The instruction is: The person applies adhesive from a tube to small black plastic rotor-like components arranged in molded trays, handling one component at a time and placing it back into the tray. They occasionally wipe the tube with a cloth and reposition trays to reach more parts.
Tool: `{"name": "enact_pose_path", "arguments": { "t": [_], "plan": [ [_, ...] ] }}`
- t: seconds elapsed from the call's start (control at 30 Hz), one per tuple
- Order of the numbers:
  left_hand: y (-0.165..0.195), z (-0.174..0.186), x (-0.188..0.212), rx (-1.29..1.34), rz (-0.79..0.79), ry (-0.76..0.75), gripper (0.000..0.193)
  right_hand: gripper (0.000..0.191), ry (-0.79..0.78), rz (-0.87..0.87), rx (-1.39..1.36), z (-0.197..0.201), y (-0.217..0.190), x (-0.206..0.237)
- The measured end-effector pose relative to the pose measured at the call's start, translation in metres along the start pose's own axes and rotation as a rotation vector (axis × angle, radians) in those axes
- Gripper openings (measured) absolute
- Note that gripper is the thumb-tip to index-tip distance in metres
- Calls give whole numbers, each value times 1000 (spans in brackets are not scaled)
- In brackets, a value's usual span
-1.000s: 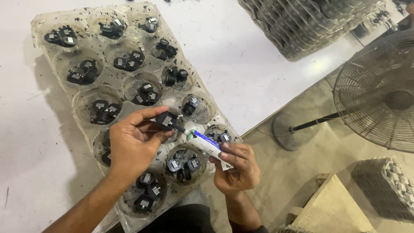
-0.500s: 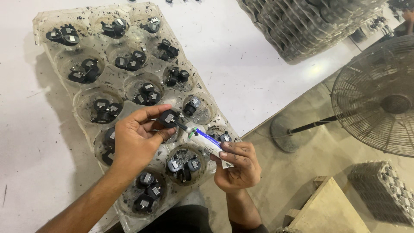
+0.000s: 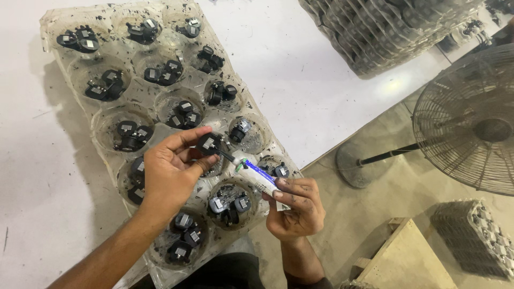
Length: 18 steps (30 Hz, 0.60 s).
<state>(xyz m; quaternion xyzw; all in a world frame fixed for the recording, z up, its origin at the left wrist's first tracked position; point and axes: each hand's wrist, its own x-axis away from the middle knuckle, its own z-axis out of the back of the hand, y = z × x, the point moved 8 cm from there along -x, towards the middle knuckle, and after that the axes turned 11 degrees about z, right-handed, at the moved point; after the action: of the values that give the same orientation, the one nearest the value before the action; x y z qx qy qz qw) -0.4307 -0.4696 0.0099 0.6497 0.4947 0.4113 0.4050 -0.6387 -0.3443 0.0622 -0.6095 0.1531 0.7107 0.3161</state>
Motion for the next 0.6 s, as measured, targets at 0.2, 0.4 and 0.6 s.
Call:
{"name": "enact_pose_path", "arguments": {
  "t": [0.2, 0.4, 0.6],
  "plan": [
    [-17, 2, -1, 155, 60, -74, 45, 30, 103, 24, 39, -4, 3, 5],
    [-35, -4, -1, 269, 217, -148, 39, 26, 175, 22, -22, -7, 4, 4],
    [-43, -6, 1, 291, 257, -185, 37, 29, 106, 0, -4, -12, 7, 2]
  ]
}}
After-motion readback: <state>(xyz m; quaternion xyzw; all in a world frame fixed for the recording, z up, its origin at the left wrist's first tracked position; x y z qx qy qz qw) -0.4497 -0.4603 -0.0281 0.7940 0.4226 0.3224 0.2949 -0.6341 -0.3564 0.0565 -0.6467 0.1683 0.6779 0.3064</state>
